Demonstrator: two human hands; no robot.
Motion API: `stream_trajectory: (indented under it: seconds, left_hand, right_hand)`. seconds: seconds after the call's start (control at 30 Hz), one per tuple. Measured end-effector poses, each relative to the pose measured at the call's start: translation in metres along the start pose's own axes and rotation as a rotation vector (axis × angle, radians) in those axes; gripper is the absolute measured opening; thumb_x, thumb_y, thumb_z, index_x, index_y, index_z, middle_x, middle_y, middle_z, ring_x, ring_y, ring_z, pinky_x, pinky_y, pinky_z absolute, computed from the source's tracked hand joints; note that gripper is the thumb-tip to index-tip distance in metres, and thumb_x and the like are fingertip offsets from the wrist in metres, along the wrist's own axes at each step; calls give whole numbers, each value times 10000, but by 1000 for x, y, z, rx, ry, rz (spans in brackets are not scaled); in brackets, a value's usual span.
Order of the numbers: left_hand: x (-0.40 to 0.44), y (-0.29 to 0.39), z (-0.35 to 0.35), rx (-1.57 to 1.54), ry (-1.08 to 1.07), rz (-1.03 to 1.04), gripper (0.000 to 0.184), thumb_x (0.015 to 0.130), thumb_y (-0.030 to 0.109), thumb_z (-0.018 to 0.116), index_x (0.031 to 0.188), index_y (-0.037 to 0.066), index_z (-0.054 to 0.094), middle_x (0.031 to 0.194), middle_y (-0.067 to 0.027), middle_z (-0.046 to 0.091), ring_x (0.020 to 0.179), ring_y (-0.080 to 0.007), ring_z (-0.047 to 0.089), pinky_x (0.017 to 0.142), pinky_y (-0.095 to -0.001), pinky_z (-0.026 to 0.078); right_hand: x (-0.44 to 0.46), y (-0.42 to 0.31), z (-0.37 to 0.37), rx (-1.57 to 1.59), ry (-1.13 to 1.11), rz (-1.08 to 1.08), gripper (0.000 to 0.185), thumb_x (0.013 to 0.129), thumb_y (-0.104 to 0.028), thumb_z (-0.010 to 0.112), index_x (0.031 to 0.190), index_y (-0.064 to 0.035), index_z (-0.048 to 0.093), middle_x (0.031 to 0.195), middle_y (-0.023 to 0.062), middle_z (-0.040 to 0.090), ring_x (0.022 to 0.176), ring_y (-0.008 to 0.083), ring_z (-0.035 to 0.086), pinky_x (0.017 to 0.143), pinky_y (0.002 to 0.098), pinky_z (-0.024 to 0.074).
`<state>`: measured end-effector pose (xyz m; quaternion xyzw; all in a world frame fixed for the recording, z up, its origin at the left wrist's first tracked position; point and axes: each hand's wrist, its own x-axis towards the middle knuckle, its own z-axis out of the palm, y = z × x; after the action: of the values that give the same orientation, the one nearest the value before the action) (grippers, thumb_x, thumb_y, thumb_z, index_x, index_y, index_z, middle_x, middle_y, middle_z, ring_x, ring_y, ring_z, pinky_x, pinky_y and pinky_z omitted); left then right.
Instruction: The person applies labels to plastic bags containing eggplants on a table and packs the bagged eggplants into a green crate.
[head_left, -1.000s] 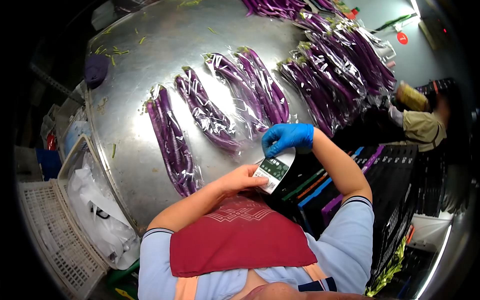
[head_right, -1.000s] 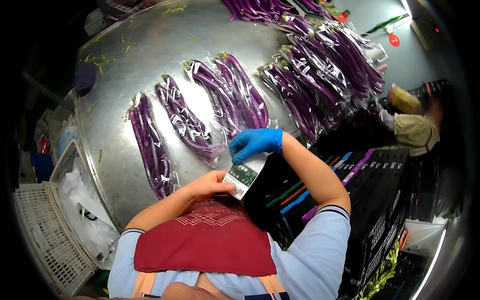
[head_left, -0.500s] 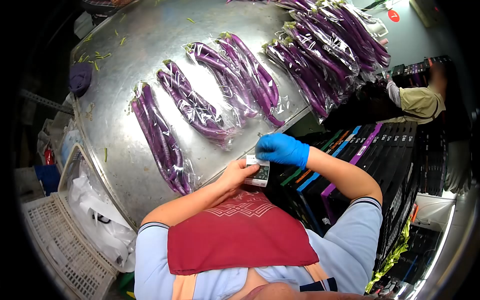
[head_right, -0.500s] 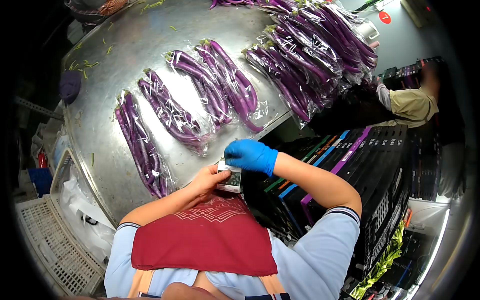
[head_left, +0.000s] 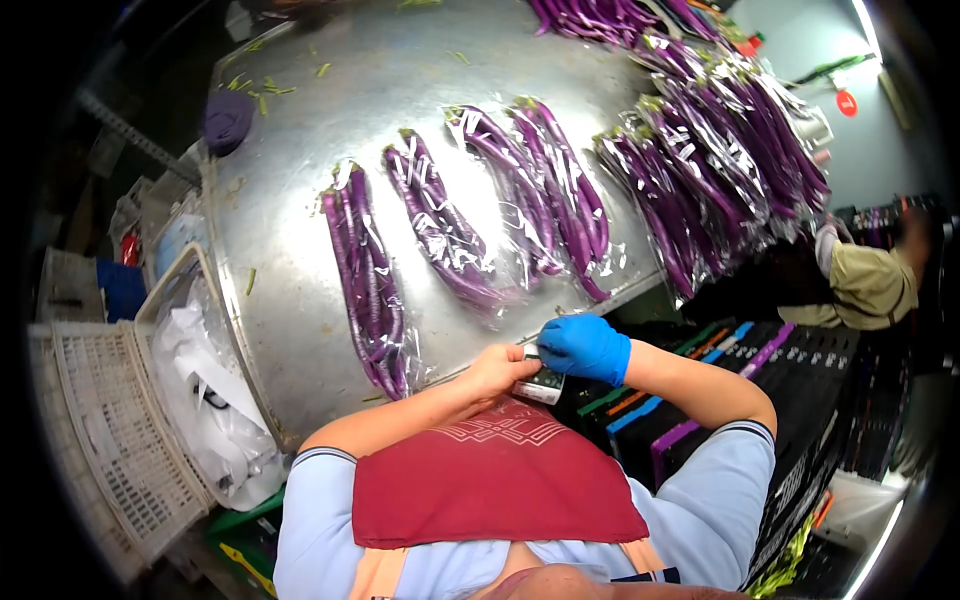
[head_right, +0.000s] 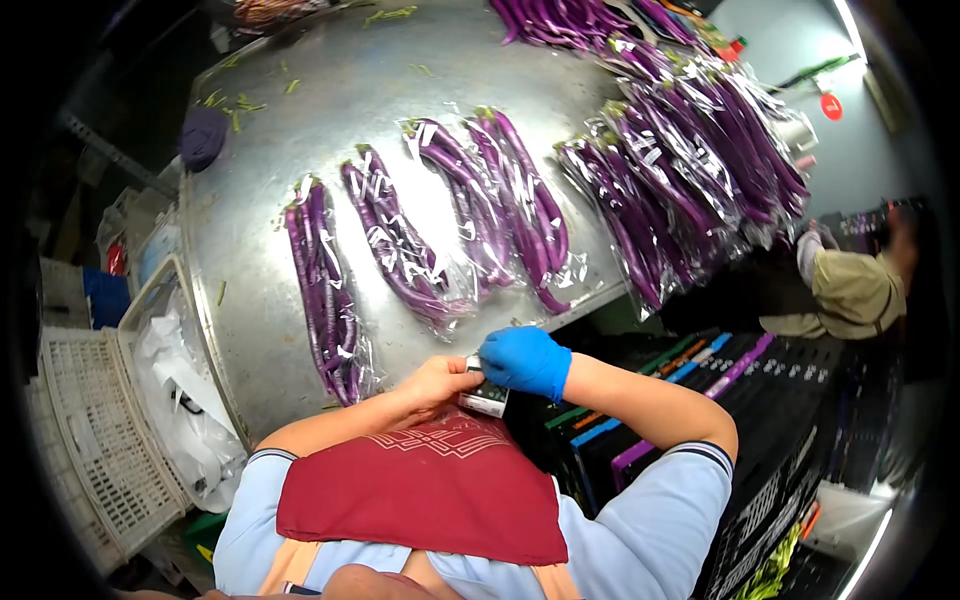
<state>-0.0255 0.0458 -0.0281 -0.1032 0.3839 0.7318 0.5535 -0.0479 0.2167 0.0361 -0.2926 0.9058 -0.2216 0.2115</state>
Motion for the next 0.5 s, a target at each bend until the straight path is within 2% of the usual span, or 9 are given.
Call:
stream_trajectory:
  seconds: [0.07, 0.13, 0.2, 0.3, 0.4, 0.47, 0.5]
  left_hand:
    - [-6, 7, 2, -8, -9, 3, 193, 826, 74, 517, 957, -63, 553, 862, -115, 602, 755, -180, 589, 683, -308, 490]
    - [-9, 5, -3, -74, -25, 34, 194, 826, 62, 512, 959, -74, 553, 863, -120, 604, 760, -177, 587, 697, -299, 483]
    - [-4, -6, -14, -103, 0, 37, 177, 827, 34, 493, 949, -78, 556, 855, -121, 602, 746, -182, 591, 679, -276, 485]
    - [0, -14, -24, -164, -22, 17, 177, 798, 23, 531, 943, -72, 567, 804, -94, 600, 686, -129, 559, 619, -249, 451]
    - [-3, -13, -26, -189, 39, 32, 173, 791, 20, 537, 938, -64, 572, 796, -81, 596, 657, -108, 541, 587, -240, 435]
    - [-5, -11, -29, -212, 12, 48, 192, 790, 21, 541, 961, -64, 565, 838, -92, 601, 713, -125, 561, 647, -245, 451]
    - [-7, -10, -31, -225, -2, 52, 202, 790, 21, 543, 972, -64, 561, 859, -97, 604, 741, -134, 572, 677, -248, 459]
  right_hand:
    - [8, 12, -10, 63, 104, 14, 141, 700, -179, 538, 729, -44, 561, 717, 143, 554, 680, 316, 551, 588, 378, 442]
    - [26, 31, -35, 283, 207, 85, 167, 719, -168, 535, 792, -23, 577, 705, 150, 554, 630, 262, 547, 590, 342, 437]
    - [53, 50, -57, 444, 129, 232, 194, 743, -167, 526, 837, -6, 580, 688, 153, 549, 591, 196, 518, 595, 309, 430]
    - [107, 55, -85, 381, 175, 107, 202, 748, -175, 531, 836, 0, 578, 653, 149, 541, 573, 169, 504, 598, 299, 431]
    - [177, 54, -111, 141, 275, -43, 164, 742, -153, 519, 773, 4, 556, 665, 168, 546, 570, 268, 523, 566, 333, 424]
    - [210, 31, -124, 67, 504, -131, 135, 748, -146, 519, 745, -12, 539, 673, 167, 536, 611, 326, 518, 562, 361, 419]
    - [225, 29, -123, -75, 695, -339, 99, 749, -146, 538, 747, -47, 535, 688, 141, 532, 638, 318, 523, 570, 362, 425]
